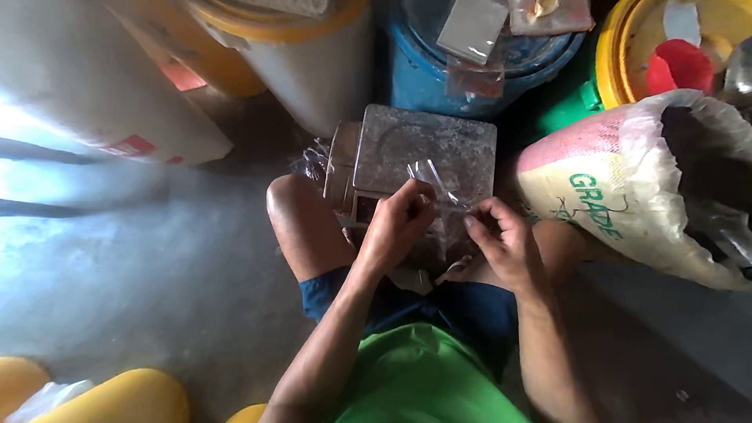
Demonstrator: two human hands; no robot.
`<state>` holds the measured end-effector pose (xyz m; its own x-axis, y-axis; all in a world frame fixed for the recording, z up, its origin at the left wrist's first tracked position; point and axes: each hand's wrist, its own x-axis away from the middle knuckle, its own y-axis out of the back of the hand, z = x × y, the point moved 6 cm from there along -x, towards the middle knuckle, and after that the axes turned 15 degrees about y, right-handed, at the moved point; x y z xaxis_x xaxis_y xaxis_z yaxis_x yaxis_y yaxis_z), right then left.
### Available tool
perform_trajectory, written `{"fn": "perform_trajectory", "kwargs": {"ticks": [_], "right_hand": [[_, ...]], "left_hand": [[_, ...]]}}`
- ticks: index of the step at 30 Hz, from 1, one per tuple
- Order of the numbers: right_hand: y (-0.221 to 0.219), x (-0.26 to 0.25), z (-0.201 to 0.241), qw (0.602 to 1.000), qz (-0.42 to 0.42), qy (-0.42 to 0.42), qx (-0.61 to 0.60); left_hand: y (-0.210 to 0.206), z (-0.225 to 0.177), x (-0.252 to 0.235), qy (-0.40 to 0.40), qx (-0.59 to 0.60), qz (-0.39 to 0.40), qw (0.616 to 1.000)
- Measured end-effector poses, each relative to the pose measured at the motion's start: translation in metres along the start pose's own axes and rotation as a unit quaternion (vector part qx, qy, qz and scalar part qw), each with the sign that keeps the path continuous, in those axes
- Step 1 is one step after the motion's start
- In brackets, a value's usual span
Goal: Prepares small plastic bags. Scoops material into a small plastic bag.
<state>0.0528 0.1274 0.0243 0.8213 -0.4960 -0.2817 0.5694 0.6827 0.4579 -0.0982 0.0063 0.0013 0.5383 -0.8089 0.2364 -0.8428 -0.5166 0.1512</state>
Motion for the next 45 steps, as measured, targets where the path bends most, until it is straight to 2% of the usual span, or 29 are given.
{"fn": "perform_trajectory", "kwargs": {"ticks": [3,5,7,11,13,16,18,20,23,25,28,33,35,37,39,41,43,45], "right_hand": [[0.008,-0.004,0.022,0.992,-0.006,0.119,0.043],[0.012,-0.011,0.042,0.978,0.032,0.192,0.077],[0.007,-0.017,0.053,0.953,0.131,0.227,0.150],[-0.012,-0.016,0.050,0.860,0.343,0.259,0.275],[-0.012,-0.016,0.050,0.823,0.398,0.248,0.321],[0.001,-0.025,0.045,0.793,0.435,0.180,0.386],[0.004,-0.027,0.040,0.783,0.455,0.148,0.399],[-0.001,-0.023,0.041,0.788,0.469,0.122,0.380],[-0.014,-0.015,0.039,0.814,0.455,0.096,0.348],[-0.012,-0.014,0.037,0.824,0.446,0.083,0.341],[0.011,-0.014,0.030,0.841,0.412,0.102,0.336],[0.059,-0.003,0.025,0.889,0.346,0.116,0.276],[0.087,0.002,0.027,0.918,0.280,0.157,0.234],[0.147,0.002,0.032,0.951,0.140,0.160,0.223],[0.229,0.010,0.021,0.936,0.025,0.086,0.340],[0.302,0.033,-0.014,0.877,0.028,-0.093,0.470],[0.340,0.062,-0.060,0.826,0.055,-0.232,0.511],[0.347,0.079,-0.095,0.806,0.079,-0.315,0.494]], "left_hand": [[-0.006,-0.009,-0.002,-0.021,-0.031,-0.011,0.999],[-0.009,-0.013,-0.004,-0.025,-0.063,-0.015,0.998],[-0.011,-0.018,-0.004,-0.025,-0.084,-0.013,0.996],[-0.011,-0.024,-0.005,-0.016,-0.099,-0.008,0.995],[-0.011,-0.025,-0.005,-0.014,-0.141,-0.001,0.990],[-0.015,-0.021,-0.004,0.009,-0.253,0.031,0.967],[-0.019,-0.020,-0.006,0.019,-0.302,0.027,0.953],[-0.019,-0.017,-0.013,0.017,-0.296,-0.014,0.955],[-0.028,-0.011,-0.026,0.022,-0.245,-0.091,0.965],[-0.041,-0.007,-0.031,0.030,-0.211,-0.112,0.971],[-0.053,-0.010,-0.032,0.010,-0.196,-0.087,0.977],[-0.076,-0.043,-0.035,-0.121,-0.184,-0.015,0.975],[-0.084,-0.052,-0.038,-0.121,-0.174,-0.005,0.977],[-0.085,-0.062,-0.040,-0.111,-0.170,-0.006,0.979],[-0.080,-0.065,-0.041,-0.088,-0.154,-0.019,0.984],[-0.076,-0.064,-0.044,-0.076,-0.122,-0.022,0.989],[-0.076,-0.063,-0.051,-0.065,-0.095,-0.019,0.993],[-0.079,-0.062,-0.058,-0.055,-0.087,-0.023,0.994]]}}
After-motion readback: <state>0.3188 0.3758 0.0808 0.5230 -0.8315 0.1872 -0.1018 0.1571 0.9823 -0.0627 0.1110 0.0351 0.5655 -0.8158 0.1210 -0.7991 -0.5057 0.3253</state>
